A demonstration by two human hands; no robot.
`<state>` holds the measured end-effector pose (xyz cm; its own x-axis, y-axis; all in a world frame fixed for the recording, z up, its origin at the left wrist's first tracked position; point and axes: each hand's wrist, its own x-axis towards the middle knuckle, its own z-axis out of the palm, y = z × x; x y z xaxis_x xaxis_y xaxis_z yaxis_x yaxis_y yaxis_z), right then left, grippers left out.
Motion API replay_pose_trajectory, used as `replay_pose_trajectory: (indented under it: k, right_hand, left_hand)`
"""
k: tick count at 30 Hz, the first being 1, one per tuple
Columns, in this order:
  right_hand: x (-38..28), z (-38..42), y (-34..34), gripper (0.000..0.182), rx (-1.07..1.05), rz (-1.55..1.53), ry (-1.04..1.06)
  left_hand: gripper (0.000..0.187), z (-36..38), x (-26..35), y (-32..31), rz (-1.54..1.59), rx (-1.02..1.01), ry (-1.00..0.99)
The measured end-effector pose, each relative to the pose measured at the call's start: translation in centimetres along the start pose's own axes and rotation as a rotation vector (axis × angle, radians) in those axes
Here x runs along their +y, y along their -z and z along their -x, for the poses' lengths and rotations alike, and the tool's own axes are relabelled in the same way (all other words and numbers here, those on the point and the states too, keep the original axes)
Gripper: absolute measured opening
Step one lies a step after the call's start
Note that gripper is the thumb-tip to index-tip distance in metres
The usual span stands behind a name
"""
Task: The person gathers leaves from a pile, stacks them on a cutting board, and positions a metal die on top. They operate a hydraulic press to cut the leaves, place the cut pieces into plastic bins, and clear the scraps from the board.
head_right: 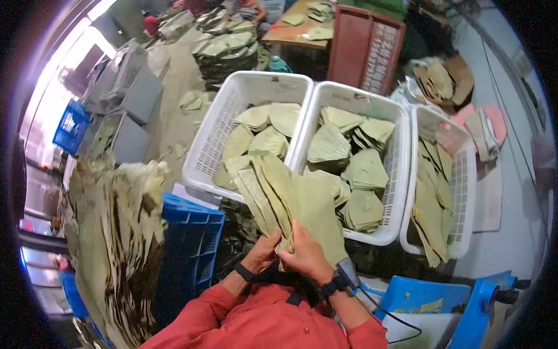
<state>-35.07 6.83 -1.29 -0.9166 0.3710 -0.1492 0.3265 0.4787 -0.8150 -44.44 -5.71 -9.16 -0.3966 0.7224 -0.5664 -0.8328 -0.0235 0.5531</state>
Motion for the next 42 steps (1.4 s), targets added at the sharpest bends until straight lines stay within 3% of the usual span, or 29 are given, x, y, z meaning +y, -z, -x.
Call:
replay_pose_trajectory:
  k: [2, 4, 5, 6, 7, 8, 9, 13, 14, 16, 20, 23, 24, 26, 30, 33, 34, 37, 39, 42]
  right_hand:
    - [1.2, 0.6, -0.2, 0.07, -0.056, -0.093, -0.054]
    - [2.9, 0.2, -0.1, 0.067, -0.088, -0.663, -0.22]
    - [2.7, 0.1, 0.8, 0.064, -0.07, -0.815, -0.405]
    - [5.2, 0.0, 1.3, 0.06, -0.045, -0.936, -0.457]
    - [3.7, -0.1, 3.0, 0.056, -0.032, -1.124, -0.401]
    - [1.6, 0.9, 5.0, 0.055, 0.176, -1.155, -0.455]
    - [7.4, 0.1, 5.6, 0.054, 0.17, -1.27, -0.334]
    - [5.0, 2.2, 12.0, 0.058, 0.282, -1.25, -0.273]
    - [4.6, 2.7, 13.2, 0.058, 0.299, -1.259, -0.239]
    - [6.9, 3.4, 14.4, 0.06, 0.385, -1.334, -0.205]
    - [5.4, 3.7, 14.3, 0.064, 0.457, -1.374, -0.1]
    - [4.5, 4.0, 14.8, 0.053, 0.566, -1.187, -0.123]
    - [3.8, 3.5, 14.9, 0.054, 0.593, -1.109, -0.118]
    - [-1.7, 1.6, 15.2, 0.055, 0.615, -0.906, -0.028]
    - [-15.3, -4.9, 12.7, 0.061, 0.59, -0.62, 0.333]
    - [-26.9, -6.1, 7.3, 0.057, 0.546, -0.143, 0.633]
    - [-29.4, -6.4, 5.9, 0.055, 0.55, 0.044, 0.753]
    - [-38.5, -6.4, 0.2, 0.052, 0.526, 0.196, 1.007]
    - [-42.4, -6.2, -2.6, 0.052, 0.389, 0.264, 1.13]
    - [-46.3, -5.9, -6.9, 0.053, 0.199, 0.419, 1.414]
  left_hand:
    - [0.036, 1.8, 0.5, 0.5, 0.043, -0.011, -0.038]
    - [0.038, 3.4, 1.0, 2.4, 0.123, -0.041, 0.021]
    - [0.038, 3.9, 1.0, 3.5, 0.137, -0.034, 0.031]
    - [0.037, 3.9, 0.8, 5.3, 0.171, -0.037, 0.021]
    - [0.037, 3.7, 0.3, 7.4, 0.207, -0.041, 0.008]
    - [0.037, 3.7, 0.1, 9.3, 0.244, -0.042, -0.002]
    - [0.036, 4.1, 0.3, 10.6, 0.306, -0.053, 0.006]
    - [0.035, 5.6, 1.3, 14.0, 0.345, -0.04, -0.021]
    - [0.035, 6.3, 1.7, 13.7, 0.255, 0.051, -0.074]
    - [0.037, 5.9, 2.0, 14.7, 0.293, 0.017, -0.038]
    - [0.036, 5.2, 1.6, 17.9, 0.338, -0.033, -0.01]
    - [0.033, 4.9, 1.0, 19.7, 0.404, -0.028, 0.056]
    - [0.034, 5.4, 1.0, 20.3, 0.316, -0.137, 0.067]
    - [0.036, 6.6, 2.0, 18.9, 0.392, -0.121, 0.066]
    - [0.038, 5.5, 0.1, 18.7, 0.397, -0.183, 0.001]
    - [0.041, 6.1, 0.4, 17.3, 0.295, -0.122, 0.093]
    - [0.04, 4.4, -1.9, 18.4, 0.219, -0.154, 0.005]
    - [0.045, 6.5, -1.3, 17.0, 0.177, -0.154, -0.039]
    - [0.049, 9.2, 1.0, 15.7, 0.056, -0.087, -0.133]
    - [0.057, 4.6, -1.7, 17.3, 0.09, -0.116, -0.155]
